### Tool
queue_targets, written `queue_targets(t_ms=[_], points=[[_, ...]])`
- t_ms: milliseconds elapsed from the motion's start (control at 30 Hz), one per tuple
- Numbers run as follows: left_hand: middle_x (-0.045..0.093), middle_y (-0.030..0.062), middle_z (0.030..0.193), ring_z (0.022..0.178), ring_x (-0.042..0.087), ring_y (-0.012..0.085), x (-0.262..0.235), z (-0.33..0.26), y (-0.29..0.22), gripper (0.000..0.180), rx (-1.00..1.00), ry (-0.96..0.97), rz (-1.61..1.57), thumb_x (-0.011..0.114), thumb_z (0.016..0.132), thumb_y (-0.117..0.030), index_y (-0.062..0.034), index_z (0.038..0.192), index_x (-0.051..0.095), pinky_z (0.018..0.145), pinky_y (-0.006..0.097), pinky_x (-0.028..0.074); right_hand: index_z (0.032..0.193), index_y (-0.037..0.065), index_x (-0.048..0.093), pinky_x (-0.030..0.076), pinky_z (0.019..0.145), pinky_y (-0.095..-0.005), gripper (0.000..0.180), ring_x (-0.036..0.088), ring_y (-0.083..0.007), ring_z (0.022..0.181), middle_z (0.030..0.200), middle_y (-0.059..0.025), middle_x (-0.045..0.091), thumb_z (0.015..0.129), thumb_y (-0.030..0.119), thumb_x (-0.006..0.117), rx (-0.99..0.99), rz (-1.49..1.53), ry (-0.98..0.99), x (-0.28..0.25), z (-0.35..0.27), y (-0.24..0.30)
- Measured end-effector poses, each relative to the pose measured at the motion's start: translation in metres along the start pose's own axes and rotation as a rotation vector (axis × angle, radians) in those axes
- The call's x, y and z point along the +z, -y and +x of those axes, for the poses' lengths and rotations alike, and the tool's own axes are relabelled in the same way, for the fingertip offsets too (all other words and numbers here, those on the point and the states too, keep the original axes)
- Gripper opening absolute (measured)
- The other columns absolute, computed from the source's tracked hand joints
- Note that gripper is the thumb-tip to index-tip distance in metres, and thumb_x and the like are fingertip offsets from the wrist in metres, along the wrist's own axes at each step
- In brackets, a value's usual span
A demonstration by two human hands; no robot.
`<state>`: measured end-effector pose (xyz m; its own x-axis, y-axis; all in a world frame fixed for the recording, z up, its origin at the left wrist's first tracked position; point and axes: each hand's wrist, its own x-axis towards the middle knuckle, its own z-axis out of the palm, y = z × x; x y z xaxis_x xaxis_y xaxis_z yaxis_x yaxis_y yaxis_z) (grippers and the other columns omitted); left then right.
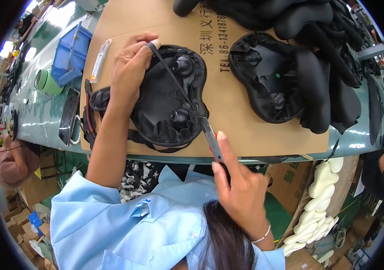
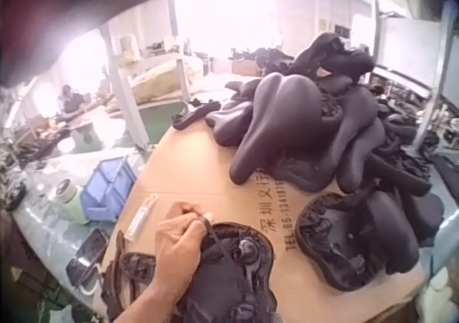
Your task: Trimming excess material from bicycle seats using a utility knife.
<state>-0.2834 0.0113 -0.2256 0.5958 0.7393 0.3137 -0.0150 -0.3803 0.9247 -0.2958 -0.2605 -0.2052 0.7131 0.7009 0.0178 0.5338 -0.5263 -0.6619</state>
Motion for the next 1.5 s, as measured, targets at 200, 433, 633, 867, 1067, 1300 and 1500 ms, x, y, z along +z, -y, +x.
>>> queue_targets(t_ms=[200,433,633,867,1067,1300,1500], points=[[0.059,0.005,0.101,0.08,0.049,0.0106,-0.032,-0.057,-0.007,0.03,-0.573,0.172,-0.133,0.056,0.095,-0.023,0.0032,0.084,0.063,0.074,0.024,0.039,0.133,0.028,0.056,0.04,0.047,-0.0373,0.053,0.053,-0.0244,0.048,0.06,-0.0077,0.056,0.083,0.014,0.066,-0.201,-0.262,0.114,-0.055,0.066,-0.049],[0.054,0.0051,0.079,0.081,0.052,0.0139,-0.023,-0.053,-0.015,0.048,-0.317,0.682,-0.729,0.042,0.101,-0.043,-0.0018,0.086,0.061,0.074,0.029,0.043,0.131,0.019,0.058,0.043,0.051,-0.0343,0.058,0.057,-0.0252,0.055,0.069,-0.0092,0.062,0.076,0.005,0.069,-0.385,-0.371,0.481,-0.072,0.101,-0.022],[0.053,0.0046,0.075,0.073,0.055,0.0154,-0.018,-0.023,-0.027,0.03,-0.325,0.603,-1.01,0.051,0.097,-0.029,-0.0056,0.078,0.058,0.065,0.03,0.047,0.137,0.024,0.053,0.038,0.046,-0.036,0.055,0.052,-0.0232,0.048,0.057,-0.0052,0.05,0.083,0.016,0.066,-0.364,-0.305,0.376,-0.073,0.075,-0.031],[0.058,0.0079,0.115,0.109,0.056,0.022,-0.034,0.0,-0.062,0.029,0.545,0.42,0.398,0.059,0.077,0.002,-0.0049,0.106,0.062,0.082,0.03,0.044,0.136,0.023,0.053,0.042,0.052,-0.0354,0.058,0.059,-0.0265,0.055,0.068,-0.0079,0.063,0.081,0.013,0.067,-0.102,-0.341,0.346,-0.086,0.058,-0.033],[0.057,0.0115,0.094,0.09,0.056,0.0306,-0.002,-0.074,-0.053,0.014,0.26,0.577,0.502,0.064,0.081,-0.005,-0.0031,0.093,0.059,0.077,0.039,0.044,0.14,0.007,0.04,0.053,0.075,-0.0309,0.07,0.067,-0.0199,0.082,0.119,-0.0143,0.064,0.079,0.011,0.074,-0.007,0.07,0.036,-0.071,0.077,-0.023],[0.057,0.0156,0.08,0.078,0.058,0.0346,0.012,-0.093,-0.04,0.008,0.185,0.545,0.388,0.059,0.086,-0.007,0.0001,0.091,0.061,0.067,0.041,0.046,0.123,0.0,0.049,0.045,0.058,-0.0226,0.046,0.055,-0.0071,0.065,0.083,-0.0011,0.057,0.08,0.003,0.065,0.203,0.541,0.134,-0.014,0.115,-0.024],[0.059,0.0164,0.083,0.081,0.058,0.0352,0.016,-0.058,-0.048,0.018,0.264,0.742,0.574,0.055,0.089,-0.013,0.0015,0.089,0.065,0.073,0.042,0.046,0.122,-0.001,0.047,0.042,0.059,-0.0183,0.041,0.05,-0.0058,0.063,0.087,-0.0025,0.058,0.084,0.0,0.063,0.292,1.176,-0.397,0.032,0.086,-0.014]])
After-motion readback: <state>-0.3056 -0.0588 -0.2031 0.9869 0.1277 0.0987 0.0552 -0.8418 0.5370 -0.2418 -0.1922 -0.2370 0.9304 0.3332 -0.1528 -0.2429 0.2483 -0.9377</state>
